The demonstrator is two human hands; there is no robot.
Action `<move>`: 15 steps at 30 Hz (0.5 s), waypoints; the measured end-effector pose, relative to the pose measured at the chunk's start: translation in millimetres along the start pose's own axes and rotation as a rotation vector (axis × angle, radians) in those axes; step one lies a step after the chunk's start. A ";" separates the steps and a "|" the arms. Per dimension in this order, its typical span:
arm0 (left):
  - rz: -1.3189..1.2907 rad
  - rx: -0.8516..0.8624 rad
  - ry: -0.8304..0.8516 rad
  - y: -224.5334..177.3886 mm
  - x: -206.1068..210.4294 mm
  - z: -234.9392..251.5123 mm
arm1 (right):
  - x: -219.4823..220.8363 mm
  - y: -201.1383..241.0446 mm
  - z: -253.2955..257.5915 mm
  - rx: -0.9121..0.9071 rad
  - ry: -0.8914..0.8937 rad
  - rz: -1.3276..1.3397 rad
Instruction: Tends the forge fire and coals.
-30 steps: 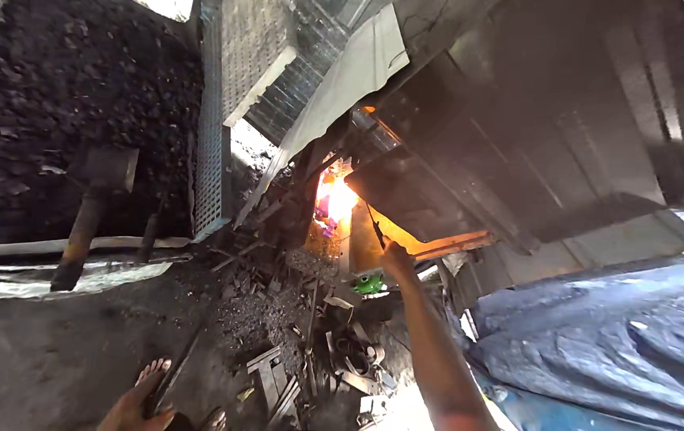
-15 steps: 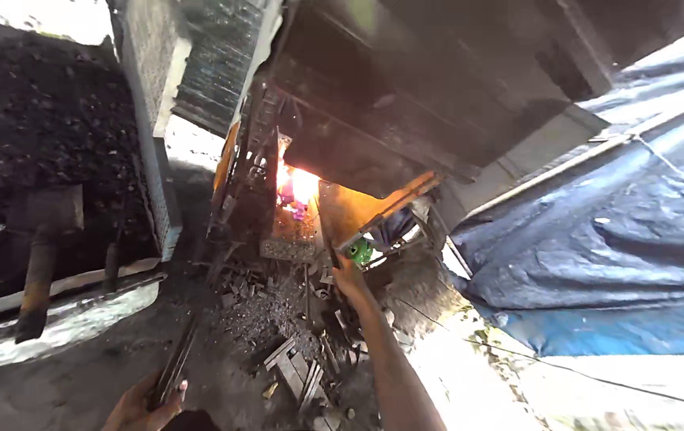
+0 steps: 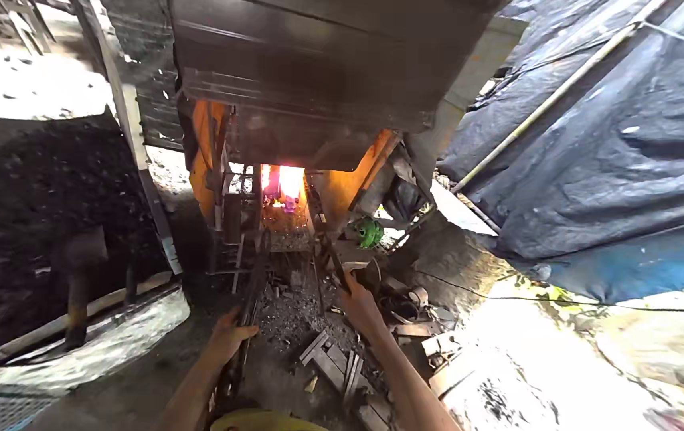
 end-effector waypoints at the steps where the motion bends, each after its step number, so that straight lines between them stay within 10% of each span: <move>1: -0.010 0.000 0.012 -2.0 5.3 1.1 | 0.9 -11.1 -23.9 0.003 0.008 -0.012; 8: -0.026 -0.032 0.071 8.4 14.1 7.9 | 21.2 -85.2 -149.0 0.073 0.125 0.022; 15: 0.002 -0.042 0.057 1.4 23.7 5.8 | 14.0 -75.5 -49.9 0.011 0.109 -0.064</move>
Point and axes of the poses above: each hand's wrist, its own z-axis towards the middle knuckle, its own x-axis out of the palm, y = z × x, the point moved 2 cm from there along z, towards the middle knuckle, and after that the axes turned 11 degrees about -x, right-handed, at the moved point
